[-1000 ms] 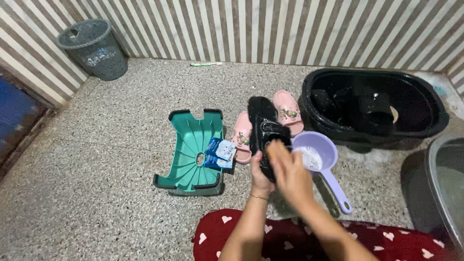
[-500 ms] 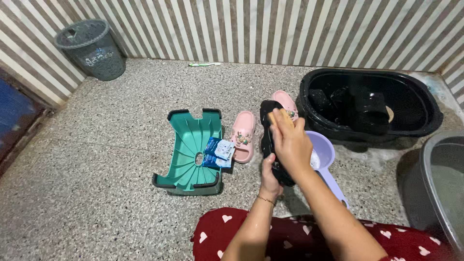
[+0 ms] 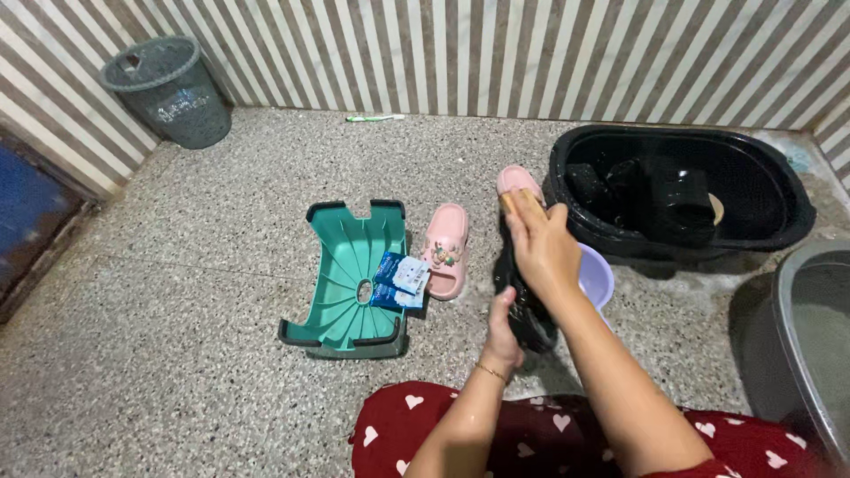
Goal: The person scrubs a black slipper with a brush and soapy water, rinses it with water from a ladle, and continues scrubbing. The person handles the slipper and brush throughout, using water from a nearby basin to rinse.
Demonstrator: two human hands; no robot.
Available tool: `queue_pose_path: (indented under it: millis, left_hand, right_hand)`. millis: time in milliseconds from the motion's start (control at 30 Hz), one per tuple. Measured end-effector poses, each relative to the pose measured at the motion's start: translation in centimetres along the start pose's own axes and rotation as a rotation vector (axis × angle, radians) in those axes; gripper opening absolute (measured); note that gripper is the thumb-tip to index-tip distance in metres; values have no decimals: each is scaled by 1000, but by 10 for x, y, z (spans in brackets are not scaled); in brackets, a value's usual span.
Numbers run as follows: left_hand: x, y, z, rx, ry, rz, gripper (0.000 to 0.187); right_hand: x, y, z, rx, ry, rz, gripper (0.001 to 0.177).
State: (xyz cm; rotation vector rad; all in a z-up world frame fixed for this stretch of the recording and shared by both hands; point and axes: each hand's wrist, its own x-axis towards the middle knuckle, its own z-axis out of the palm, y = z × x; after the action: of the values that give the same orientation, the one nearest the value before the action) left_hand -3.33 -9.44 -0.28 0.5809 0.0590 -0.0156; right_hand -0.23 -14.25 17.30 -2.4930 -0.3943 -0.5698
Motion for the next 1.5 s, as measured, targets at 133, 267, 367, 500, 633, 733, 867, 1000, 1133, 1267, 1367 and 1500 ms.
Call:
queue_pose_path:
  millis: [133,267,367,500,633,733,867,1000,1133,1267,1367,1500]
  left_hand:
    - [5,24,-23,-130,-144,-30,65]
    - [4,19,-17,-41,-154,55,65]
    - [-18,10,9,84,-76,42,61]
    - [-10,25,5,63,-98,101,57]
    - [2,30,-21,-89,-159,67,65]
    - [-6,23,-16,-39,-138,64,62]
    - [-12,11,3,-2,-89,34,56]
    - [-4,18,-22,-93,-95,-79,61]
    - [5,11,-30,-85,-367,129,66]
    - [-27,8,26,207,-129,149,63]
    - [-27,21,30,207,-127,224,64]
    - [0,14,-11,-28,-307,126,66]
  right_hand:
    - [-66,-17,-4,147,27,-169,42]
    - [-79,-14,-9,40,-19,-140,45]
    - [-17,8,-6,-30,22,43,45]
    - [-21,0,2,58,69,22,46]
    - [-96,-22,-9,82,47,-155,46]
    - [-76,-13,-9,45,52,-92,43]
    - [-17,2,-10,23,164,-52,39]
    - [-58,-12,-8,75,215,-271,41]
    - [-98,-12,-11,47,60,-92,46]
    - [-31,20,-16,-22,-23,208,43]
    - [-39,14,-15,16,116,-6,40]
    - [-104,-7,-15,112,14,-53,42]
